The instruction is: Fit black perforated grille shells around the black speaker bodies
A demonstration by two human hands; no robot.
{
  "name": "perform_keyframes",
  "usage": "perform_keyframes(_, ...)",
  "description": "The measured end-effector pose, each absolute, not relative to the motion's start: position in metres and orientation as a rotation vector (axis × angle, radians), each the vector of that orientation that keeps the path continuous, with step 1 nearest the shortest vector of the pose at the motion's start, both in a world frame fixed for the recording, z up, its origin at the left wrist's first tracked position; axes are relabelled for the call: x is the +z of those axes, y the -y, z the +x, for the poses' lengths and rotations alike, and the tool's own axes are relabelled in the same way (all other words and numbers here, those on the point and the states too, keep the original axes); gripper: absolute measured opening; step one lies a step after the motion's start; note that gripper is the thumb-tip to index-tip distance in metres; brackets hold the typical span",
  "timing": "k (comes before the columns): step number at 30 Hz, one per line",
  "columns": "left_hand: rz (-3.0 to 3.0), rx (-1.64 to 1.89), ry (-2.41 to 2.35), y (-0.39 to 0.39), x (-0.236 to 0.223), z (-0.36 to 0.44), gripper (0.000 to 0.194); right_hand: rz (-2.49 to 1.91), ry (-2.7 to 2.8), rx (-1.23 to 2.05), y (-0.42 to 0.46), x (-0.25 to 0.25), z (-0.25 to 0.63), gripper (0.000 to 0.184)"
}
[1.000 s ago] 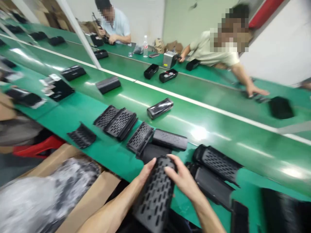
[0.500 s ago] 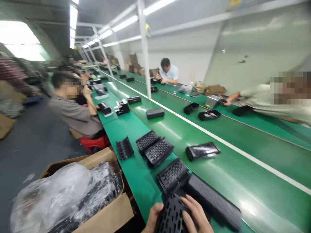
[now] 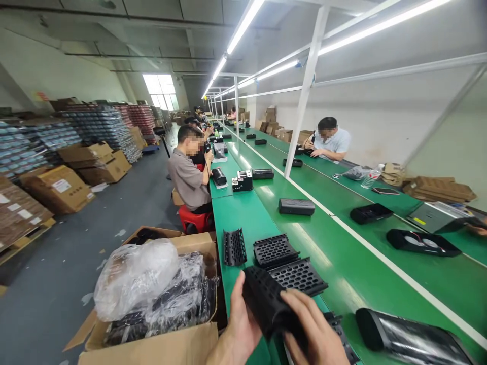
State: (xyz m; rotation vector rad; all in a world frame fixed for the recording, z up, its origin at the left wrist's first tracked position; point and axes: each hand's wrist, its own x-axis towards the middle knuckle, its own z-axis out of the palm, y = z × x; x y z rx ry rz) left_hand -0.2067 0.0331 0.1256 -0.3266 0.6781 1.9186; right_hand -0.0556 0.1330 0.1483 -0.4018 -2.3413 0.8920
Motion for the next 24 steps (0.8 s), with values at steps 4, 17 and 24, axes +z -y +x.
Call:
perform_keyframes(4,-0.251,1.772,-1.288,-0.055,0.12,-0.268,0.085,-0.736,2.261,1.384,-0.219,0.183,-0.13,0.053)
perform_keyframes(17,-0.127,1.164,-2.573,-0.057,0.034,-0.361,0.053,-1.537,2.299,1.594,-0.361,0.117,-0.219,0.034)
perform_keyframes(24,0.012,0.836,-2.619,-0.053,0.002,-0.39,0.035,-1.454,2.321,1.344,-0.365,0.105,-0.206,0.058)
